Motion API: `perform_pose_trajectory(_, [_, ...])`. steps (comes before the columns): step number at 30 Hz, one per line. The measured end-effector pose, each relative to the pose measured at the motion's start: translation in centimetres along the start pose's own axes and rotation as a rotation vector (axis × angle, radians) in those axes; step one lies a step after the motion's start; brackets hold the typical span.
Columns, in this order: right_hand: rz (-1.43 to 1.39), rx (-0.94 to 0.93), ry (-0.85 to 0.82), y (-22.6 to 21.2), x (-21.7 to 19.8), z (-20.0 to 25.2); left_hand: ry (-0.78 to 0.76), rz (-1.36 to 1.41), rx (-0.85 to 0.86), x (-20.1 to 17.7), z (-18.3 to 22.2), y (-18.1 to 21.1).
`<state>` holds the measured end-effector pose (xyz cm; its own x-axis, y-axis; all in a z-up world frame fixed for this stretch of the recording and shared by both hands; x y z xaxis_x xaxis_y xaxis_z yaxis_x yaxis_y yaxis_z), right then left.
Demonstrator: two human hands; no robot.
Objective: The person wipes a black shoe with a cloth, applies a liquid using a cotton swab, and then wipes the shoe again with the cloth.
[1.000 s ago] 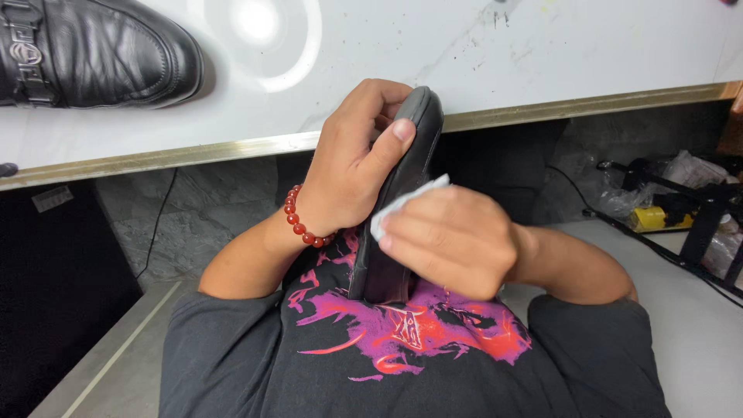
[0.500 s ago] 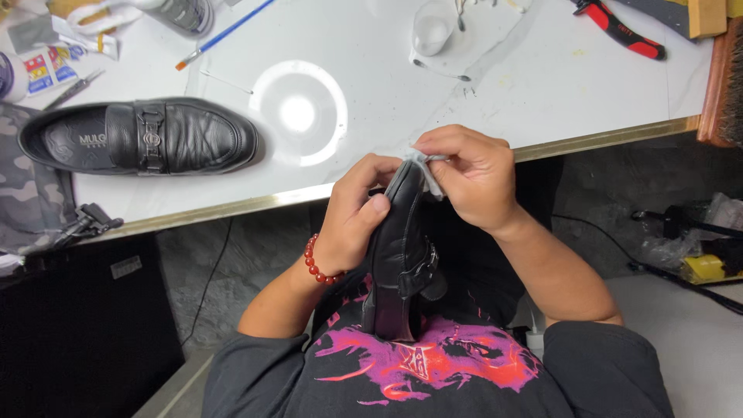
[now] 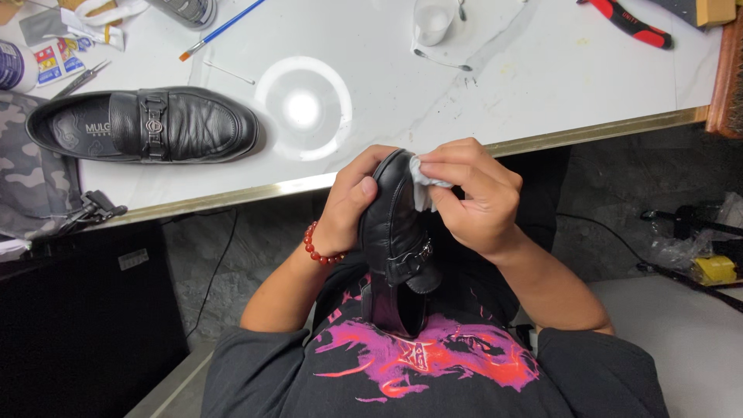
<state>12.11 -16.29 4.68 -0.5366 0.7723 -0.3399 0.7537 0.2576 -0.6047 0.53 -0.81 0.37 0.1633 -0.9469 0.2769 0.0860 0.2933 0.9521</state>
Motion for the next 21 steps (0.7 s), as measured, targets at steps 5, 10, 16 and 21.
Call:
perform_pose_trajectory(5, [-0.144, 0.154, 0.091, 1.1, 0.5, 1.7, 0.0, -0.017, 0.075, 0.3, 0.4, -0.5])
perform_pose_trajectory(10, [-0.675, 0.38, 0.112, 3.7, 1.5, 2.3, 0.091, 0.093, 0.057, 0.4, 0.3, -1.0])
perform_pose_trajectory(16, [-0.66, 0.301, 0.027, 4.7, 1.6, 2.7, 0.629, -0.149, 0.268, -2.4, 0.3, 0.5])
perform_pose_trajectory(21, [-0.454, 0.259, 0.012, 3.3, 1.4, 1.6, 0.089, 0.082, 0.19, -0.6, -0.9, 1.4])
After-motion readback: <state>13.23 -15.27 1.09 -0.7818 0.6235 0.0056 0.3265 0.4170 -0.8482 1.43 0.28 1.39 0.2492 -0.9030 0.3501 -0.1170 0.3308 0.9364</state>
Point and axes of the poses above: each hand's wrist, its own z-axis away from the middle knuckle, its own x-axis out of the palm, y = z × x, the point moved 2 cm from there along -z, towards the middle knuckle, and after that the axes turned 10 degrees about -x, right-handed, at the moved point
